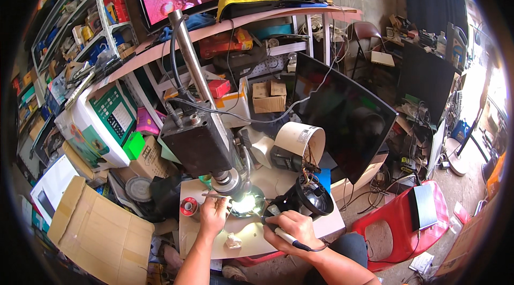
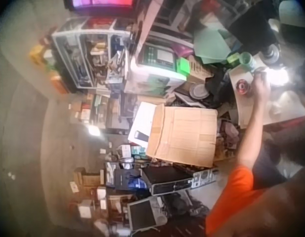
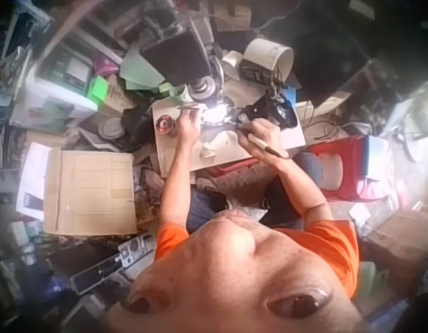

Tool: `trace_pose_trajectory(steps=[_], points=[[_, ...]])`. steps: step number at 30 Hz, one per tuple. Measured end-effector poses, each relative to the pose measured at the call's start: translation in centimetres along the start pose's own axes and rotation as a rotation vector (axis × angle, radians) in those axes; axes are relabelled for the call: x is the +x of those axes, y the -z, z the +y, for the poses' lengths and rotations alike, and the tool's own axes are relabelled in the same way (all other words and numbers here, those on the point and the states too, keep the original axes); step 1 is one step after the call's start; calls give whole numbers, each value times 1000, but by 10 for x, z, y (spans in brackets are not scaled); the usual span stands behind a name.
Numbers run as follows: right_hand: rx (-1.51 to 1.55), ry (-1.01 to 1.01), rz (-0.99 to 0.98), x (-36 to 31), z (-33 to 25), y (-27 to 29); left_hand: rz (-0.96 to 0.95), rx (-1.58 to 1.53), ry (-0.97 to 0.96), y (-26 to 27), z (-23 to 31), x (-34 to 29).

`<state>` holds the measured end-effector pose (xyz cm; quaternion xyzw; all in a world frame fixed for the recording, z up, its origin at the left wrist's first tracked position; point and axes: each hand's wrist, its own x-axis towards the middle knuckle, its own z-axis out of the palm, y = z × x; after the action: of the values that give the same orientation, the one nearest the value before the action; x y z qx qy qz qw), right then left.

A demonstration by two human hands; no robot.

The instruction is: The person is soldering a small electronic component under a microscope. They use a soldering iron and tweezers to carefully apply solder to the component.

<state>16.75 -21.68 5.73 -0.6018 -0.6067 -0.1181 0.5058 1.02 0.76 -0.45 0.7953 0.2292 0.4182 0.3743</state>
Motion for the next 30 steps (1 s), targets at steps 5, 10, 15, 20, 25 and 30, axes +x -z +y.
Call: trace_pose_trajectory(steps=[5,10,15,20,25,30], points=[[-19,32,-13,1,0,1,-26,-14,8,2,2,1],[-42,47,-17,1,2,0,18,-68,77,2,2,1],[69,-81,-32,2,1,0,21,-142,113,0,2,0],[8,21,-11,6,-6,3,20,-250,169,0,23,1],[34,-21,-4,7,-1,-1,9,-283,141,-3,20,4],[-31,-16,-49,9,-4,3,13,-275,129,-3,16,5]])
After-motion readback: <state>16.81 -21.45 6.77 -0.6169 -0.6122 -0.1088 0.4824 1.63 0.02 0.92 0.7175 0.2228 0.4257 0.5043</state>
